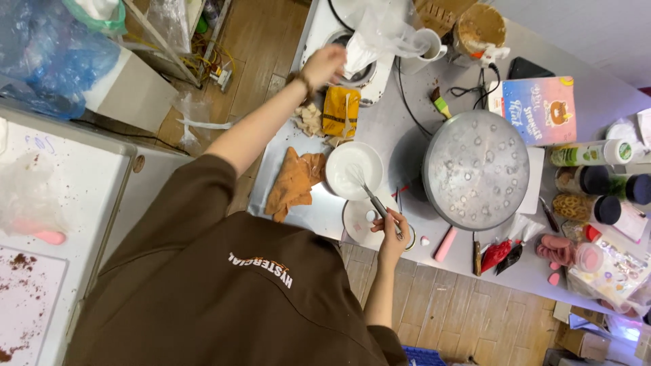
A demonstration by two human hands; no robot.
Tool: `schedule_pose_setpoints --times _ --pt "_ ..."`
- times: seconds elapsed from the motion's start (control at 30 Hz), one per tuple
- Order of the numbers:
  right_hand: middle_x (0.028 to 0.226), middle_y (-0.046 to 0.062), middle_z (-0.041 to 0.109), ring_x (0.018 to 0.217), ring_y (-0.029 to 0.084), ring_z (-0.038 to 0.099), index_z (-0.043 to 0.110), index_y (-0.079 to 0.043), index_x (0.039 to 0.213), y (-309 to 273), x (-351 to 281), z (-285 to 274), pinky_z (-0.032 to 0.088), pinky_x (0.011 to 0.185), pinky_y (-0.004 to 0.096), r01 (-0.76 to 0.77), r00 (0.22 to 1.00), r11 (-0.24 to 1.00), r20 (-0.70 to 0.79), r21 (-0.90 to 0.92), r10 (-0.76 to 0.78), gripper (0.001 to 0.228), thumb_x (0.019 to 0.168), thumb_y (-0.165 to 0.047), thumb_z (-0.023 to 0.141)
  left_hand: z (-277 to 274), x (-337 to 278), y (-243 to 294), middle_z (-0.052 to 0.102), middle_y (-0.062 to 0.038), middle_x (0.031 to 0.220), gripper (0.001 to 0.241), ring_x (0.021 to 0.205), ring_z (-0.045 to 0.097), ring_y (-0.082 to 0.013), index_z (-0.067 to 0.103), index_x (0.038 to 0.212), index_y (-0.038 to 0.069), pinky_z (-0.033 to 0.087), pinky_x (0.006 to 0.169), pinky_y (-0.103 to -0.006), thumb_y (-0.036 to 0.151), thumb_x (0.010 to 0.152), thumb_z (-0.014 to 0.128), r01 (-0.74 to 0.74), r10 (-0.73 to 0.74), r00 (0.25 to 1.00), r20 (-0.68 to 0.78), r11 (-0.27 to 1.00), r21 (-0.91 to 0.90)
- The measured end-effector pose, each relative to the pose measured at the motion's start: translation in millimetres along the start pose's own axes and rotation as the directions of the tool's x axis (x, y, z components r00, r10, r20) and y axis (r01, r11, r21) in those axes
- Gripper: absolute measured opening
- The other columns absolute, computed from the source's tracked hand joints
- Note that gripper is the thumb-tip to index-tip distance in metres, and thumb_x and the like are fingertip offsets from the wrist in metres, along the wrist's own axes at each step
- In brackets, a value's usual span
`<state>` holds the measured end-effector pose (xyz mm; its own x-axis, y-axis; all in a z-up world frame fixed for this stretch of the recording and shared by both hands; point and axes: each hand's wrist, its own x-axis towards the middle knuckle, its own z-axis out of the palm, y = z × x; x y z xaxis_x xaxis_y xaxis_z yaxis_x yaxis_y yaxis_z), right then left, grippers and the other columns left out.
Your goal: The recorder is mixing cream ingredients in a bowl and filling a plastic piping bag in a bakery kitchen.
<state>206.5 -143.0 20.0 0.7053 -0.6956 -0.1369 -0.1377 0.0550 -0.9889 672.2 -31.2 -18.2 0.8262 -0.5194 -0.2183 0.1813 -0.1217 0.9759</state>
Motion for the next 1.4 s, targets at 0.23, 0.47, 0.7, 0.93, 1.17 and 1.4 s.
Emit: schedule_pose_setpoints --times 0.23,0.47,0.7,0.93,1.17,1.4 --pt "0.115 0.016 0.065 0.1 0.023 0.068 0.043 -0.006 0.146 30.4 -13.6 -34.4 0.058 0.098 0.047 -0.294 0.954 0.898 0.151 0.327 0.257 0.056 0.095 -0.016 0.065 14.7 195.4 -74.2 0.047 -0.001 0.06 0.029 0.044 0.039 -0.015 0.052 0.083 0.007 0.035 0.039 -0.0319 0.029 0.097 0.066 0.199 -0.168 0.979 0.118 0.644 -0.739" --pt "0.13 0.017 0.065 0.111 0.026 0.069 0.047 -0.007 0.145 18.3 -21.3 -57.4 0.056 0.097 0.044 -0.439 0.897 0.897 0.029 -0.04 0.44 0.066 0.087 -0.023 0.073 38.6 141.1 14.0 0.064 -0.002 0.066 0.029 0.05 0.055 -0.0125 0.069 0.083 0.005 0.042 0.045 -0.0282 0.031 0.088 0.078 0.298 -0.404 0.914 -0.047 0.743 -0.6" --pt "0.124 0.019 0.071 0.107 0.026 0.069 0.059 0.0 0.141 -46.0 28.0 -70.1 0.058 0.09 0.041 -0.194 0.98 0.945 -0.017 -0.261 0.197 0.062 0.09 -0.031 0.073 32.8 14.6 118.2 0.073 -0.007 0.095 0.04 0.064 0.071 -0.0112 0.058 0.132 0.004 0.062 0.059 -0.0279 0.016 0.096 0.071 0.231 -0.009 0.932 0.363 0.785 -0.575" --pt "0.145 0.013 0.057 0.123 0.03 0.067 0.034 -0.007 0.153 -135.0 54.1 38.3 0.062 0.092 0.049 -0.09 0.921 0.951 0.388 0.296 -0.033 0.082 0.092 -0.053 0.064 51.9 -132.6 190.7 0.059 -0.017 0.149 0.073 0.083 0.073 -0.0129 0.029 0.159 0.01 0.064 0.072 -0.0307 0.013 0.098 0.07 0.176 0.227 0.747 0.625 0.839 -0.514" --pt "0.124 0.023 0.064 0.109 0.036 0.066 0.046 0.008 0.155 -153.5 1.2 30.3 0.06 0.089 0.048 0.04 0.993 0.959 0.098 0.279 -0.07 0.073 0.109 -0.049 0.053 46.3 -232.2 173.7 0.035 -0.012 0.165 0.092 0.099 0.068 -0.0245 0.008 0.163 0.018 0.065 0.083 -0.0401 -0.003 0.095 0.066 -0.107 0.38 0.547 0.746 0.916 -0.388" --pt "0.128 0.022 0.066 0.111 0.029 0.069 0.037 -0.003 0.156 -177.0 -42.6 36.9 0.06 0.087 0.04 -0.13 0.989 0.874 0.128 0.469 0.078 0.072 0.104 -0.052 0.044 35.5 -300.4 152.4 0.056 -0.011 0.153 0.085 0.069 0.06 -0.0006 0.015 0.164 0.015 0.054 0.054 -0.0188 -0.002 0.093 0.06 0.161 0.155 0.714 0.683 0.913 -0.375"
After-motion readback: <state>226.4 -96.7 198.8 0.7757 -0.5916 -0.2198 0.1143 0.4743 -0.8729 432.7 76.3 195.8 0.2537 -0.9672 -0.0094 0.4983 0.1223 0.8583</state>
